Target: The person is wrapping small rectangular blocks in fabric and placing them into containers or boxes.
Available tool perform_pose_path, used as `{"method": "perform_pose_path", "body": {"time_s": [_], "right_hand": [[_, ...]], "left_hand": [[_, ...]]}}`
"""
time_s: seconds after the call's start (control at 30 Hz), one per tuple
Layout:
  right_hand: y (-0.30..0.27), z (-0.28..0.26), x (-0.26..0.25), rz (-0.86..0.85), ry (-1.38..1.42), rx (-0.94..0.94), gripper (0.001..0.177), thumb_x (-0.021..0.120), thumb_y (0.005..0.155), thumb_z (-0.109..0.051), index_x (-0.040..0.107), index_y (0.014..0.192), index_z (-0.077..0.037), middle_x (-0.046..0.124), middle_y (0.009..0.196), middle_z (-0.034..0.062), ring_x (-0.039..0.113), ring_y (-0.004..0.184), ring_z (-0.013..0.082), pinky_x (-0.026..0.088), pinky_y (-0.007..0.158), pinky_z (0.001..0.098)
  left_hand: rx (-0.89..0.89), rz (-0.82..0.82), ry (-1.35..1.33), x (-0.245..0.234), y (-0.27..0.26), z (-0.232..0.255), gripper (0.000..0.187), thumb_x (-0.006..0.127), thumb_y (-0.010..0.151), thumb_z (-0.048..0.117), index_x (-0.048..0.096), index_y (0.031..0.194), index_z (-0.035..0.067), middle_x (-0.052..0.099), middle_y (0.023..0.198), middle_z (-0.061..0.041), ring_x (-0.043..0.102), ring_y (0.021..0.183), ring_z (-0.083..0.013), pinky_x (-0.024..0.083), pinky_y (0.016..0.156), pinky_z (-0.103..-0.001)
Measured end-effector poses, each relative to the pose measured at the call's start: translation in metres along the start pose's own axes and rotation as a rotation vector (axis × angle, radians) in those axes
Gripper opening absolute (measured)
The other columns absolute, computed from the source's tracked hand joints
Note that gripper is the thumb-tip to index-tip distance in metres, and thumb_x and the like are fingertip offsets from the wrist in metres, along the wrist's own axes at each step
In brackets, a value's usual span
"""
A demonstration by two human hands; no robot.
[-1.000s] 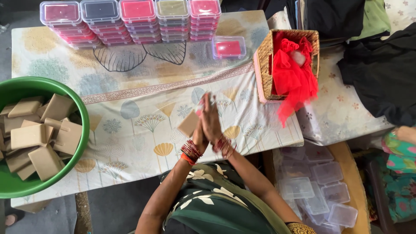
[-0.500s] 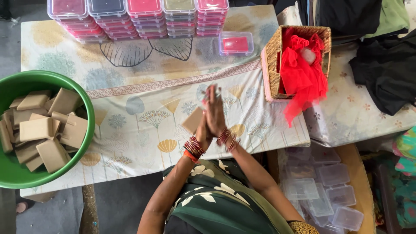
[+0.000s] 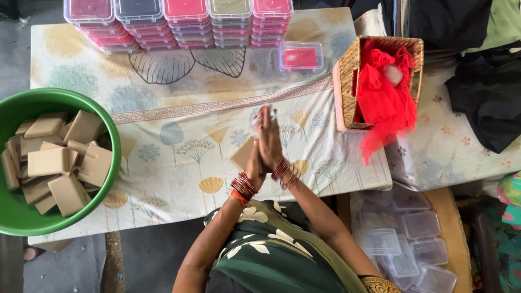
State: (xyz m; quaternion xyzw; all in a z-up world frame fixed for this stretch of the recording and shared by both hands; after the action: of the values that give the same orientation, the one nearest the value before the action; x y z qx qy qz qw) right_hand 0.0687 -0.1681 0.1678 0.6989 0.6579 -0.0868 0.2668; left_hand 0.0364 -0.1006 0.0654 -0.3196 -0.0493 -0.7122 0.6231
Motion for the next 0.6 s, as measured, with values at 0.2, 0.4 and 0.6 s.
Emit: {"method": "perform_pose_path", "body": {"time_s": [0.2,0.4,0.6], "right_hand": [[-0.038,-0.022,0.011,-0.005,0.029,-0.099,0.063,0.015,0.115,-0.050,0.012,0.169,-0.019,0.010,0.176,0.0148,0.012,0.164,0.0401,0.018,0.132,0.0597],[-0.016,-0.019,0.025,-0.085,0.201,0.024,0.071,0.021,0.107,-0.055,0.010,0.166,-0.016,0.006,0.172,0.0164,0.025,0.157,0.0371,0.036,0.124,0.0501],[-0.009,0.007,0.011,0.035,-0.010,-0.043,0.064,0.021,0.114,-0.043,0.007,0.169,-0.013,0.015,0.174,0.0157,0.022,0.160,0.0367,0.023,0.132,0.0520]], "left_hand": [[-0.098,-0.032,-0.146,-0.032,0.030,-0.035,0.077,0.048,0.097,0.062,0.032,0.156,0.015,0.037,0.157,-0.021,0.043,0.139,-0.0367,0.039,0.110,-0.059],[0.060,-0.022,-0.035,-0.052,0.031,-0.047,0.075,0.051,0.096,0.060,0.029,0.151,0.014,0.039,0.149,-0.020,0.044,0.124,-0.0428,0.042,0.095,-0.065],[-0.248,0.027,-0.238,-0.008,-0.002,-0.005,0.075,0.048,0.095,0.061,0.037,0.156,0.018,0.046,0.154,-0.012,0.045,0.143,-0.0290,0.045,0.111,-0.051]]}}
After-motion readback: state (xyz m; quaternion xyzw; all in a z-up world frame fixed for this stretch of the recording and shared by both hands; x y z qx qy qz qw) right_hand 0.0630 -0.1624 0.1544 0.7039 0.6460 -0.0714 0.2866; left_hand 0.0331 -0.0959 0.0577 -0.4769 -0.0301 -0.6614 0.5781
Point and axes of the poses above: each hand's wrist, its own y-axis towards the middle knuckle, its own x-axis out of the palm, z = x × y, the point moved 8 cm from there along y, towards the middle knuckle
